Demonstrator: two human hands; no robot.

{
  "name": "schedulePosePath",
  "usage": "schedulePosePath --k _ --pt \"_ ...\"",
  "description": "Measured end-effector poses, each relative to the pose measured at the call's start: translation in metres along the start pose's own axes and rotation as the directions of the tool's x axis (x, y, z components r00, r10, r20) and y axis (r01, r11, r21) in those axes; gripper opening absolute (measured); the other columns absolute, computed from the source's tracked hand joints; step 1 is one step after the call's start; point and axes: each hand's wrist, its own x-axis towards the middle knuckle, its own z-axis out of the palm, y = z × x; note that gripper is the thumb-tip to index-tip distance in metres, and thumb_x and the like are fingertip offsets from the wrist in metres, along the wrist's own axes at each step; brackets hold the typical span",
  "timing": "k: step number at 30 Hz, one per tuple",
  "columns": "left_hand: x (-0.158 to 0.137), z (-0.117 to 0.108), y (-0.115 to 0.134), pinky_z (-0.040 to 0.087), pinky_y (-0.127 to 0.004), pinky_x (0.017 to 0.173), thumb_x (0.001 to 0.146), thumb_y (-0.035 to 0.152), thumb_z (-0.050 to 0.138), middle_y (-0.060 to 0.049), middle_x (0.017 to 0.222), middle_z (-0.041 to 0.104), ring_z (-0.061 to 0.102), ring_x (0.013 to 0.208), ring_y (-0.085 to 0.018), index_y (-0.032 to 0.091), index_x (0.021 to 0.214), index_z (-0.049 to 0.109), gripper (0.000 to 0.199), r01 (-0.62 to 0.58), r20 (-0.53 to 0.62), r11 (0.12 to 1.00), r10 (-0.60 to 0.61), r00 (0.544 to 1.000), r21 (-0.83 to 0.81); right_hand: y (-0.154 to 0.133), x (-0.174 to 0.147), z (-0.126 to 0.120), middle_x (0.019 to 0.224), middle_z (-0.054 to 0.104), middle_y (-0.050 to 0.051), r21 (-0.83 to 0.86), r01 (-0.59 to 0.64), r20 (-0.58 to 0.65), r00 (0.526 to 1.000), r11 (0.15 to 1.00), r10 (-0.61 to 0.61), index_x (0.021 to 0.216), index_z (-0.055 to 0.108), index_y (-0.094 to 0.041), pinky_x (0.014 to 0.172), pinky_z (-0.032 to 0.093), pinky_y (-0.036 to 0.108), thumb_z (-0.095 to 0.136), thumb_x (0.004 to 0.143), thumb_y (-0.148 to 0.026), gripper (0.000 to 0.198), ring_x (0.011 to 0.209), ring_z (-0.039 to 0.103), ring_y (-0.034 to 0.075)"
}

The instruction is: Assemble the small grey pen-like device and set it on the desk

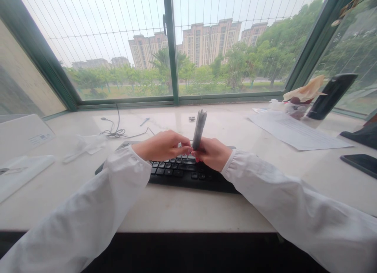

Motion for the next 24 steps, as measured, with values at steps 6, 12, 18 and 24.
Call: schedulePosePath --k 6,12,18,24 --pt "-0.002 -0.005 0.005 0.04 -0.021 0.06 0.086 0.038 0.055 0.0 0.079 0.068 0.057 0.064 -0.012 0.022 0.099 0.068 0.025 0.063 -0.023 0.997 -0.062 0.998 0.054 -0.001 0.006 -0.004 0.065 0.066 -0.003 0.001 -0.015 0.078 0.997 1.0 0.015 0.081 0.061 -0.018 0.062 0.042 0.023 0.058 0.081 -0.017 0.003 0.064 0.06 0.012" --pt "0.003 0.004 0.003 0.046 -0.023 0.065 0.086 0.046 0.055 -0.005 0.093 0.067 0.06 0.074 -0.014 0.016 0.102 0.062 0.034 0.019 -0.275 0.988 -0.062 0.959 -0.155 -0.001 0.008 -0.005 0.064 0.066 -0.001 0.031 -0.043 0.107 0.994 0.999 0.04 0.071 0.059 -0.017 0.056 0.042 0.022 0.061 0.082 -0.026 0.014 0.055 0.057 0.01" --pt "0.008 0.01 -0.008 0.044 -0.021 0.063 0.086 0.039 0.054 -0.001 0.077 0.061 0.055 0.07 -0.011 0.015 0.086 0.061 0.025 0.004 -0.263 0.974 -0.065 0.963 -0.228 0.006 0.008 -0.019 0.073 0.067 -0.001 0.042 0.03 0.224 0.974 0.999 -0.039 0.098 0.068 -0.017 0.06 0.044 0.022 0.068 0.076 -0.026 0.023 0.06 0.056 0.009" --pt "0.005 0.009 -0.014 0.04 -0.02 0.06 0.085 0.042 0.055 0.001 0.073 0.058 0.05 0.065 -0.009 0.014 0.086 0.061 0.029 -0.021 -0.159 0.974 -0.015 0.987 -0.224 0.02 0.011 -0.025 0.072 0.063 0.0 -0.066 0.137 0.175 0.977 0.988 -0.124 0.094 0.075 -0.016 0.062 0.042 0.022 0.069 0.075 -0.027 0.022 0.061 0.051 0.009"
